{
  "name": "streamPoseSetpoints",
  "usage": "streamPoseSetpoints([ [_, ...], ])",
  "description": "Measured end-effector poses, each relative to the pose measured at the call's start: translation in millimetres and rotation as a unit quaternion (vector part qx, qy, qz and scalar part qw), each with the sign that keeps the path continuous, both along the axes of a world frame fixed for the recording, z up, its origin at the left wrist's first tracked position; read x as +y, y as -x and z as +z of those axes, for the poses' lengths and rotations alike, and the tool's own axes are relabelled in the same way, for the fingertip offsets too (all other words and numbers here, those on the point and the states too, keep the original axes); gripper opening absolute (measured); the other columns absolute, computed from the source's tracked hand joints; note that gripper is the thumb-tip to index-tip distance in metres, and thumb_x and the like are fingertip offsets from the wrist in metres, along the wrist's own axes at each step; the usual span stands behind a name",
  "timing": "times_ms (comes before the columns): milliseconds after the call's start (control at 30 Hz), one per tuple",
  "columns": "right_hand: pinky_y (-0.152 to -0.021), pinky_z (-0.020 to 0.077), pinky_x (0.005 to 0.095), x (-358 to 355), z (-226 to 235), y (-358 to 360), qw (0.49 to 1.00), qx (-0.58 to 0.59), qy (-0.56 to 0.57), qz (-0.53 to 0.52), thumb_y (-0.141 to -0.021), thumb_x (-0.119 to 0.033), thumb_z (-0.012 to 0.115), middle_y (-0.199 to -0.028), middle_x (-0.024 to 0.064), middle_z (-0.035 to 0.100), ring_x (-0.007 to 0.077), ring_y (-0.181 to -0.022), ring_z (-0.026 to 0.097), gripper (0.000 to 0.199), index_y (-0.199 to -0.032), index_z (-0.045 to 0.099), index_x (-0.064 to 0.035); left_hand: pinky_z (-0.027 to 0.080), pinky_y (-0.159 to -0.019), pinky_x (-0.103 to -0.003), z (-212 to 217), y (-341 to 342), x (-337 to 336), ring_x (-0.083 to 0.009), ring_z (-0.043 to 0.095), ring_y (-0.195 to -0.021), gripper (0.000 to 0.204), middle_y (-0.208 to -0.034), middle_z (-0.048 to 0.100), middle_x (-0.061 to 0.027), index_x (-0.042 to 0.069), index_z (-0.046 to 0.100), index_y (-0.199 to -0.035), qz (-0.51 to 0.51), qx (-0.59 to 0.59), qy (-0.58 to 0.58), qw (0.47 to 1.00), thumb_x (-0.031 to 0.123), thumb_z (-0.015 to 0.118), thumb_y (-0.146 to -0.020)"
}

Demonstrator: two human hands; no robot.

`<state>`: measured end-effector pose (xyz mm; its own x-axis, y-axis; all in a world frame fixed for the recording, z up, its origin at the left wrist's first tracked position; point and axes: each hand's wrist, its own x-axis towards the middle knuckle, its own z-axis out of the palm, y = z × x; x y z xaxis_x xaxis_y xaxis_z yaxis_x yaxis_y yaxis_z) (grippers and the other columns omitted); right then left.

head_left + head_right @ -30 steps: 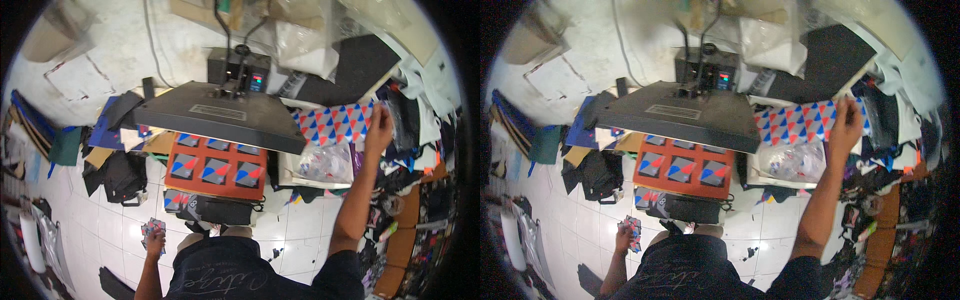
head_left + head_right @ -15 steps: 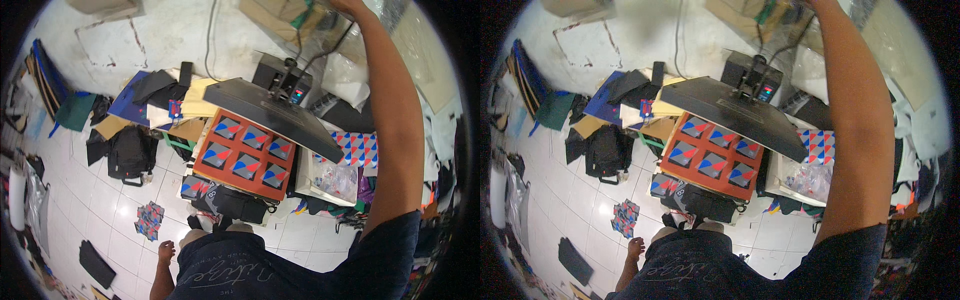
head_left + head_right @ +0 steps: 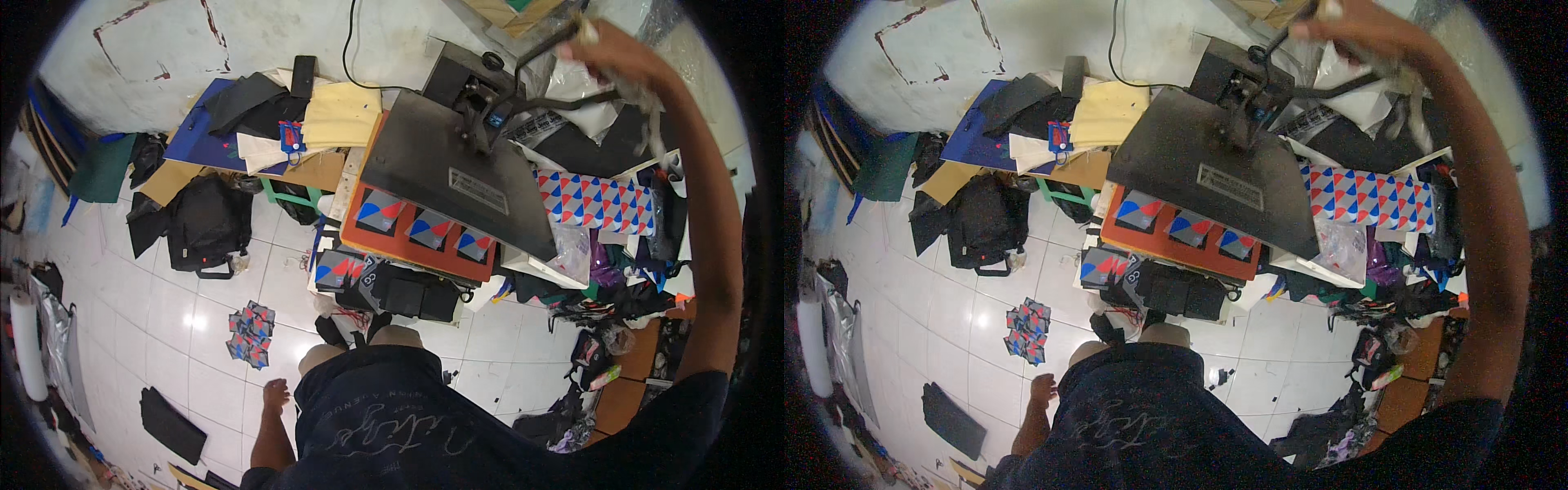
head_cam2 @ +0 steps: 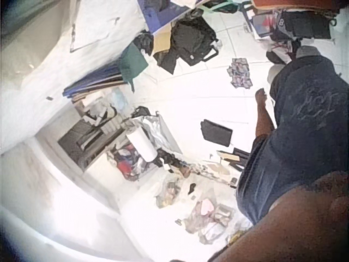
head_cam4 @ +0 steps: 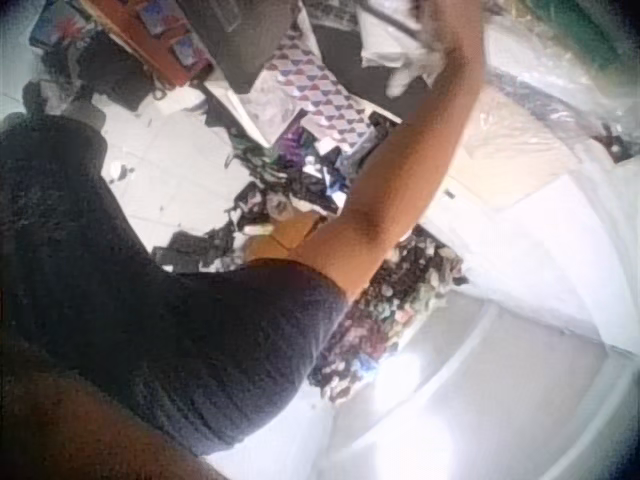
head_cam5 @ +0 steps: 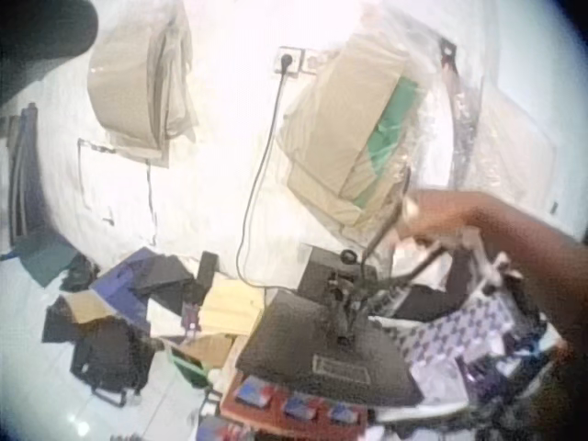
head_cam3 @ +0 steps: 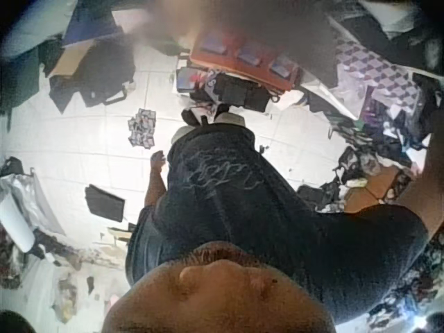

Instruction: The person places small blue stickers onto a red grid board, then applies larger patterned stickers over the grid squares. The person handles the stickers by hand and arranges them in a repeating pattern on the board.

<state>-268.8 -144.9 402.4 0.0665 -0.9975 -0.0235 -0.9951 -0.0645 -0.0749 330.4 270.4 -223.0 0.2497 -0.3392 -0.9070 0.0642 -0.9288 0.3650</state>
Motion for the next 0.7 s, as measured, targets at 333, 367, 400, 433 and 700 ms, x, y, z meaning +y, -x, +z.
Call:
streamPoseSetpoints([
  [333,-0.057,0.0465,0.0295,89,-120,-90,0.946,-0.159,-0.283,0.009,-0.07,-0.033,0.077,-0.066,0.0058,0.062,0.015,-0.059,0.058,0.038,-0.081,0.062,-0.0001,0.044,-0.057,-0.022,43,49,-162,-0.0102,0.056,-0.069,0.028,-0.082,0.059,-0.0036,0.004,0.058,-0.111,-0.042,-0.022,0.3,0.953,0.02,0.062,-0.088],
  [367,-0.057,0.0462,0.0308,95,-137,-90,0.945,-0.194,-0.263,0.011,-0.07,-0.034,0.077,-0.067,0.007,0.062,0.0158,-0.06,0.058,0.039,-0.082,0.063,0.0003,0.045,-0.06,-0.023,62,69,-184,-0.0106,0.056,-0.072,0.027,-0.082,0.059,-0.0034,0.003,0.059,-0.111,-0.086,-0.057,0.365,0.925,0.018,0.062,-0.088],
  [400,-0.058,0.0462,0.0316,98,-157,-90,0.945,-0.173,-0.278,0.005,-0.07,-0.034,0.078,-0.068,0.0078,0.063,0.0161,-0.062,0.058,0.039,-0.083,0.064,0.0002,0.046,-0.064,-0.024,91,96,-208,-0.0109,0.057,-0.075,0.026,-0.083,0.058,-0.0033,0.003,0.06,-0.111,-0.128,-0.092,0.428,0.89,0.016,0.062,-0.088],
  [433,-0.059,0.0462,0.0324,104,-176,-84,0.944,-0.148,-0.293,-0.013,-0.07,-0.034,0.078,-0.069,0.0086,0.064,0.0164,-0.063,0.058,0.039,-0.085,0.064,0.0001,0.046,-0.071,-0.026,162,142,-234,-0.0121,0.056,-0.077,0.026,-0.082,0.058,-0.0032,0.002,0.06,-0.111,-0.135,-0.077,0.484,0.861,0.011,0.062,-0.087],
  [700,-0.073,0.0497,0.0366,114,-267,-97,0.945,-0.24,-0.19,0.112,-0.071,-0.03,0.076,-0.09,0.0144,0.066,0.0222,-0.08,0.063,0.039,-0.097,0.063,-0.0023,0.043,-0.087,-0.043,345,340,-317,-0.0344,0.057,-0.099,0.039,-0.103,0.06,-0.0162,0.005,0.061,-0.111,-0.339,0.088,0.743,0.57,0.03,0.066,-0.082],
])
